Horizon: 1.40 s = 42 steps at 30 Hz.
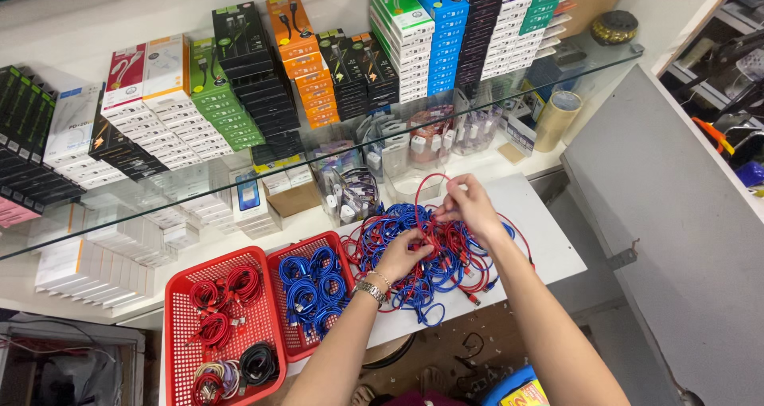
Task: The person sorts tangled red and blue cables on a counter, coils them by hand, and places them into red plastic baskets. The person repeatedly picks up cables, untangles them, and organizes them into separate piles by color.
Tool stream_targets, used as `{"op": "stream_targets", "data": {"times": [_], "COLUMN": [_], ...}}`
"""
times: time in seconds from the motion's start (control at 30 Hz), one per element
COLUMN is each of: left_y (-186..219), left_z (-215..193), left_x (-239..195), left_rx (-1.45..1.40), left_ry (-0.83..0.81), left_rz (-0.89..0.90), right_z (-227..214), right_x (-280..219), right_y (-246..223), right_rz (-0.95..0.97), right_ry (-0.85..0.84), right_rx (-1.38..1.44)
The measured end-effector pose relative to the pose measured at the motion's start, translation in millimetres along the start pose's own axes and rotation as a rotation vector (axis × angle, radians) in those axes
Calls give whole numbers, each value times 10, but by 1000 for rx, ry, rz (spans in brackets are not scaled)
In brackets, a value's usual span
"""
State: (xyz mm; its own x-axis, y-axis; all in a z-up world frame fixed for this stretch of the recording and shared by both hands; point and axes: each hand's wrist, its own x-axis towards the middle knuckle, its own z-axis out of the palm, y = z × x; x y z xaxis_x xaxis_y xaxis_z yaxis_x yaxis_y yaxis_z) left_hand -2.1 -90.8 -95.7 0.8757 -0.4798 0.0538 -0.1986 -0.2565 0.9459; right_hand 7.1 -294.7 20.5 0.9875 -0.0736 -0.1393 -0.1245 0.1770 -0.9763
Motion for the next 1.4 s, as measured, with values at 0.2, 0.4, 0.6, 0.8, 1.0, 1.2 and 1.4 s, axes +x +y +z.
{"op": "stream_targets", "data": {"times": [0.2,0.4,0.6,0.8,1.0,1.2,1.4], "left_y": [188,565,584,-57,-70,688,815], "left_z": [-237,-325,-679,-1331,-1237,-942,-951], "left_x": [39,2,-84,-232,-175,-30,34], "left_rx": [-46,-76,360,439,1334,354,81], "left_ry": [144,201,483,458,746,118,216], "left_rz": [-143,-137,-93,-345,31,90,54], "right_z": [-422,-178,-150,-1093,-1372,-579,-195], "right_x": [117,61,65,161,13,-205,-342], "right_y": [-20,833,1072,775,667,459,174], "right_rz": [-185,19,206,-22,494,-9,263], "right_ry": [34,-159,-247,303,67,-290,-526], "right_rx": [86,-566,-529,-491,-988,-956,-223]}}
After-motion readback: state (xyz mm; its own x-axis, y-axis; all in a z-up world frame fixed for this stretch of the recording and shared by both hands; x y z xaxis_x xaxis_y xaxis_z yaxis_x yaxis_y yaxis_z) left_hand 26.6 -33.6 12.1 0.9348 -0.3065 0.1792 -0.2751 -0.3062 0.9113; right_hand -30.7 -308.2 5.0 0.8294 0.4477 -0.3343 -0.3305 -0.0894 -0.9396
